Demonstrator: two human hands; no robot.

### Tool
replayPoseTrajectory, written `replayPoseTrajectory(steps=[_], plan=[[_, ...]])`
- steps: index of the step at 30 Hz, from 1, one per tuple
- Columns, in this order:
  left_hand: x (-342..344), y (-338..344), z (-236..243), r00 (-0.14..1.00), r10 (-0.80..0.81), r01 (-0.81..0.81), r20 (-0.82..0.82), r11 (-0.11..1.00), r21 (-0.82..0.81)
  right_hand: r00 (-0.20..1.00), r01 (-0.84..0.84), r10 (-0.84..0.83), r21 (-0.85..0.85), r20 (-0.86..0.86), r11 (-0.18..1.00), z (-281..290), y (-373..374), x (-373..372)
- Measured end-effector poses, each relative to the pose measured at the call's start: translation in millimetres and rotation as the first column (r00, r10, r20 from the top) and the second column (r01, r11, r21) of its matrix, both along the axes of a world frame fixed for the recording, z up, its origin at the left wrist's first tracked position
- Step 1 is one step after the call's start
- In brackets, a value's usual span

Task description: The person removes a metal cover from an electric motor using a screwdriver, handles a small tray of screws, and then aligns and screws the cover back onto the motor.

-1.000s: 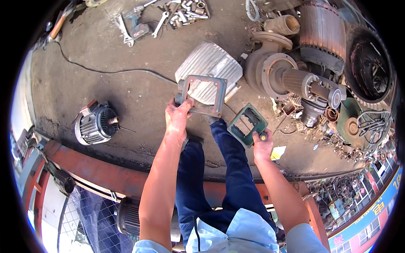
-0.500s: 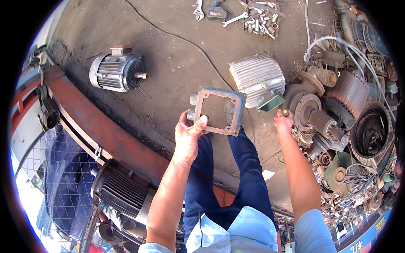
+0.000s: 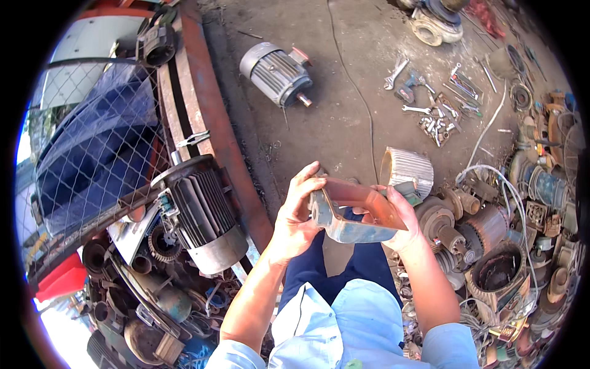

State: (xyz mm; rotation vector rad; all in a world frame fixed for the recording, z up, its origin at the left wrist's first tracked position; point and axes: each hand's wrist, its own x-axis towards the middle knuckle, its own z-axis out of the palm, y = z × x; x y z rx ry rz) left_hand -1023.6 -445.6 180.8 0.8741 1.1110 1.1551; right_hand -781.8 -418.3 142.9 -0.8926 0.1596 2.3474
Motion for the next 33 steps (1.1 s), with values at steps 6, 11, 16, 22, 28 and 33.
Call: replayPoseTrajectory(steps=[6, 11, 16, 22, 28, 33], plan=[[-92, -90, 65, 0.870, 0.356, -0.259, 0.342, 0.919, -0.296, 0.924, -0.360, 0.264, 0.401, 0.275, 0.842, 80, 17, -116], [-144, -191, 52, 0.577, 0.669, -0.528, 0.469, 0.743, -0.411, 0.791, -0.610, 0.409, 0.532, 0.455, 0.587, 80, -15, -220], [-194, -224, 40, 0.446, 0.886, -0.770, 0.125, 0.452, -0.451, 0.674, -0.739, 0.267, 0.622, 0.689, 0.259, 49, -56, -327], [-323, -221, 19, 0.375, 0.923, -0.846, 0.091, 0.381, -0.373, 0.685, -0.728, 0.050, 0.685, 0.727, 0.007, 27, -48, -465], [-425, -195, -12, 0.405, 0.914, -0.860, -0.013, 0.376, -0.345, 0.657, -0.744, 0.201, 0.583, 0.726, 0.326, -5, -39, -560], [-445, -189, -31, 0.454, 0.889, -0.829, -0.058, 0.398, -0.394, 0.592, -0.782, 0.168, 0.511, 0.788, 0.358, -25, -45, -576]])
